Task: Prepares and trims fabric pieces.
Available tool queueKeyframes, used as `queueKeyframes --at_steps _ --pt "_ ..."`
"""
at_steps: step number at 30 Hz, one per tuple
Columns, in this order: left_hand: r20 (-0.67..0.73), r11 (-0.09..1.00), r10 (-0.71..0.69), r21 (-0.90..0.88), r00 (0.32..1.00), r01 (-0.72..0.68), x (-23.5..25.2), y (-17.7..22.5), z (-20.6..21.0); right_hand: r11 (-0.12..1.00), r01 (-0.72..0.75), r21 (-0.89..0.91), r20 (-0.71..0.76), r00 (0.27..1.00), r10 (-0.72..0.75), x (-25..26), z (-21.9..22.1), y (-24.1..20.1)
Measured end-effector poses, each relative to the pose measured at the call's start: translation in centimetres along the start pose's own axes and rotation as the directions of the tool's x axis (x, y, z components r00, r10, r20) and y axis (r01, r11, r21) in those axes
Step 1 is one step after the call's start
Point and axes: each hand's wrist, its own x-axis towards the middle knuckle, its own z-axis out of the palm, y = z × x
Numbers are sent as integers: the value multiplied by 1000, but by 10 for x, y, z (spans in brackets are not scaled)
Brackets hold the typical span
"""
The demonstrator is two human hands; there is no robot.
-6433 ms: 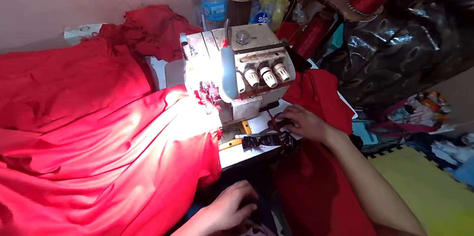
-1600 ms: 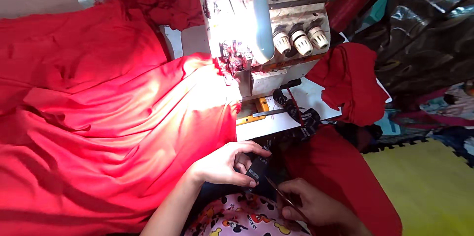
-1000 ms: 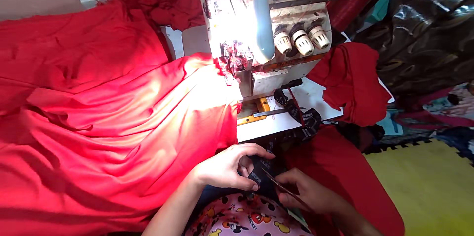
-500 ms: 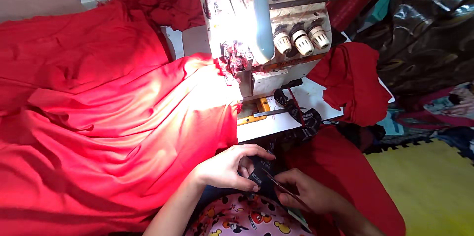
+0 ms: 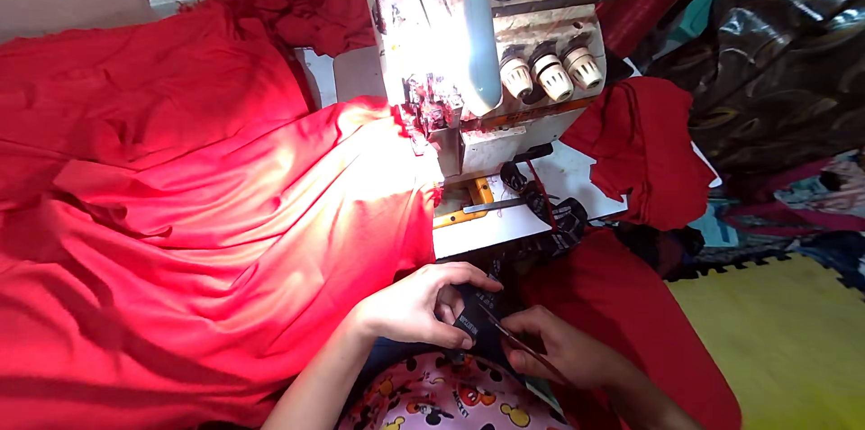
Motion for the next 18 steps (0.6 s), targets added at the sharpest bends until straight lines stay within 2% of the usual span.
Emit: queueKeyframes --at_steps 18 --pt "-5 1000 -8 -2 1000 8 1 1 0 1000 -13 15 -26 1000 14 -1 1 -2"
